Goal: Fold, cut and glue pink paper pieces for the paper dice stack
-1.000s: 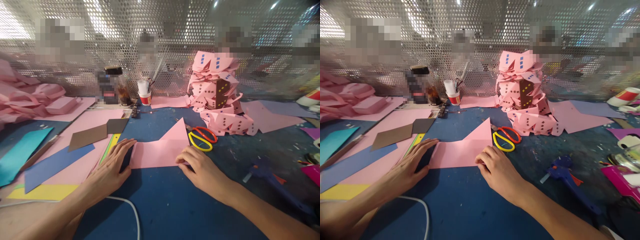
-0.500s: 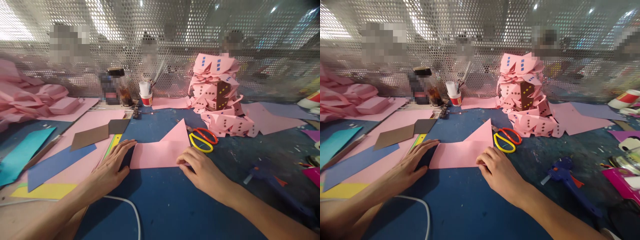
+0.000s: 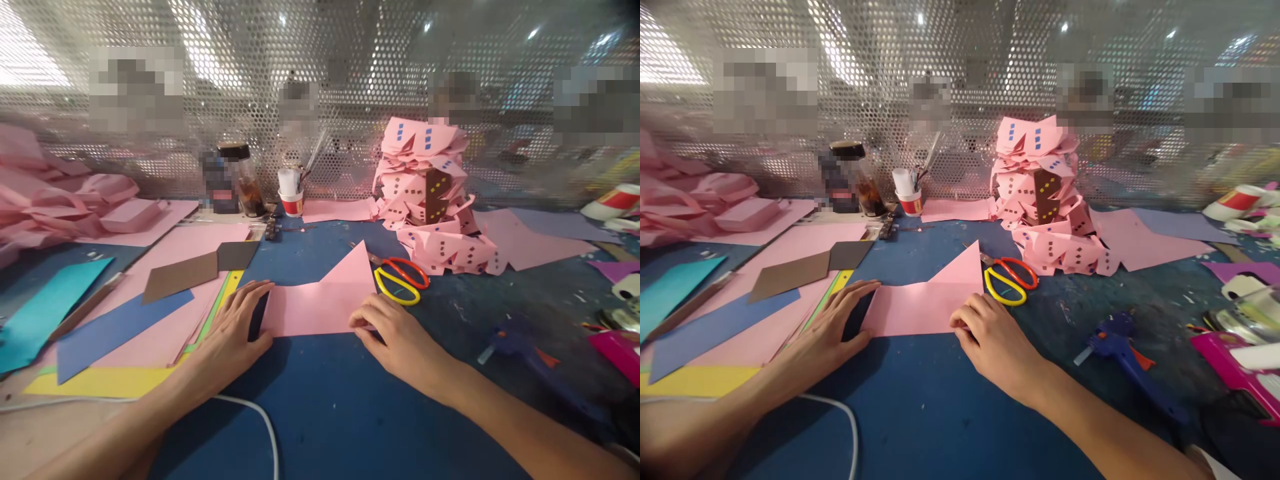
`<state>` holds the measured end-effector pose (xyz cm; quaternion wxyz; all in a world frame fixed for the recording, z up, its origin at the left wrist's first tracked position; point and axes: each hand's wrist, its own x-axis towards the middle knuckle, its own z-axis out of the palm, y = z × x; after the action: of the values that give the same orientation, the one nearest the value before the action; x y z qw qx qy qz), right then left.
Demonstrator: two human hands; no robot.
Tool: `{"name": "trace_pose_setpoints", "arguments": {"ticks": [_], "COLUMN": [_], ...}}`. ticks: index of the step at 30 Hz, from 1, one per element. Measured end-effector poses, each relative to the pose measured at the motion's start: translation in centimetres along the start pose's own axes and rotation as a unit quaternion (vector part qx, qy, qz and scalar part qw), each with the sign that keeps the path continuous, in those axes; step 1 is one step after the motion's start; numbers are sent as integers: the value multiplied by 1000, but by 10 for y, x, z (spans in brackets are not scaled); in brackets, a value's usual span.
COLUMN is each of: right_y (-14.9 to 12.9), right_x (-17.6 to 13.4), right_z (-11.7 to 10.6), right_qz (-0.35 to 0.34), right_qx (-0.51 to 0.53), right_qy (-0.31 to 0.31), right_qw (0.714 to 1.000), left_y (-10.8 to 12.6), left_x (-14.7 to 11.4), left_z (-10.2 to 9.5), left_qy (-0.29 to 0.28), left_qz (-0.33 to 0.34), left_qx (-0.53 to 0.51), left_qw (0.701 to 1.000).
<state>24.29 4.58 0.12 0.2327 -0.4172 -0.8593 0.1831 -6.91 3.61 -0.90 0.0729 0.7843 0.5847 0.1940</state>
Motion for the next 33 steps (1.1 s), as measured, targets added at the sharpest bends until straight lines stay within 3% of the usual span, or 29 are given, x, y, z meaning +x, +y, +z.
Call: {"name": "trace_pose_setpoints", "arguments": {"ticks": [19,30,33], "right_y": [-3,-4,1], "right_x": [2,1,3], "right_z": [-1,-2,-7], "right_qz": [3,-16,-29], "right_qx": [-2,-31,-54], "right_qy": [2,16,44], "right_qw": [1000,999,997], "left_y": [-17,-6,-2], "left_x": [-3,10,9], "left_z": [0,1,-1], "left_qy": [-14,35,40], "left_qz": [14,5,2], "left_qx": [-38,-99,-121], "left_qw": [999,994,992]}}
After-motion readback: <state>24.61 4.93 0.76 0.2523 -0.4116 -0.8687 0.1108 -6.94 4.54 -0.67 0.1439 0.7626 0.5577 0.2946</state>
